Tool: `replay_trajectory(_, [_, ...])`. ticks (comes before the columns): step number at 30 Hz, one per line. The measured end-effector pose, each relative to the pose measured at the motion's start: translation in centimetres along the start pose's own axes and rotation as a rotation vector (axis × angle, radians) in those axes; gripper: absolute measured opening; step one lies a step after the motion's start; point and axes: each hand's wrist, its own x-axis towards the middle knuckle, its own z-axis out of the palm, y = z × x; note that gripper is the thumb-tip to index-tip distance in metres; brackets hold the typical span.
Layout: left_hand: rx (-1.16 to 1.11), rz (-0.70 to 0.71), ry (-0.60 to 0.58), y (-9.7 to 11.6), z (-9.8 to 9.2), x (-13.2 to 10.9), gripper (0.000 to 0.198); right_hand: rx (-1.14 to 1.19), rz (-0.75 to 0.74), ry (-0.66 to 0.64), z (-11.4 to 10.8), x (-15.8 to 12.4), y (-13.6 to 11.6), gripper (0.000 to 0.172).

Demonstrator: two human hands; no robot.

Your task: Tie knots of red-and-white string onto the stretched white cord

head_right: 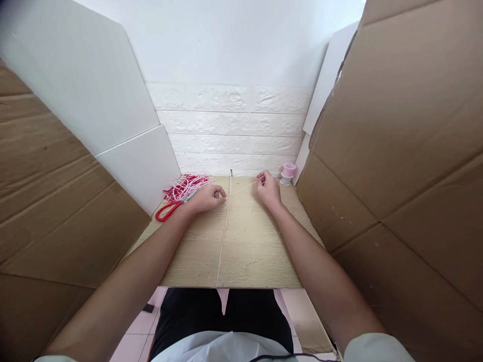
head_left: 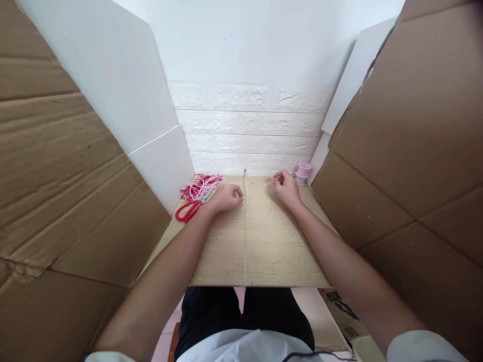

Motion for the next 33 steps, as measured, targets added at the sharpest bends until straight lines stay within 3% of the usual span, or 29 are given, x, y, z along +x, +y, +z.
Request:
replay_trajectory(3, [0.004, 0.014, -0.017, 0.0, 0.0, 0.0, 0.021, 0.158, -0.036, -0.051, 0.2, 0.0, -0.5, 0.02])
replay_trajectory(7, [0.013, 0.003, -0.015, 0.2, -0.1, 0.0, 0.022, 0.341, -0.102, -0.299, 0.6, -0.9, -2.0, 0.019])
replay_trajectory(12, [0.012, -0.004, -0.016, 0.3, -0.1, 0.0, 0.022, 0.346, -0.109, -0.564, 1.2, -2.9, -4.4, 0.017])
replay_trajectory(16, [0.018, -0.008, -0.01, 0.4, -0.2, -0.1, 0.023, 0.352, -0.096, -0.724, 1.8, -3.9, -5.1, 0.024])
replay_trajectory(26, [0.018, 0.001, -0.007, 0.2, -0.2, 0.0, 0.024, 0.062, -0.324, -0.667, 1.6, -3.8, -4.6, 0.027])
replay_trajectory(33, [0.009, -0.009, -0.013, 0.1, -0.2, 0.0, 0.022, -0.111, -0.26, -0.513, 1.5, -3.1, -3.7, 0.027])
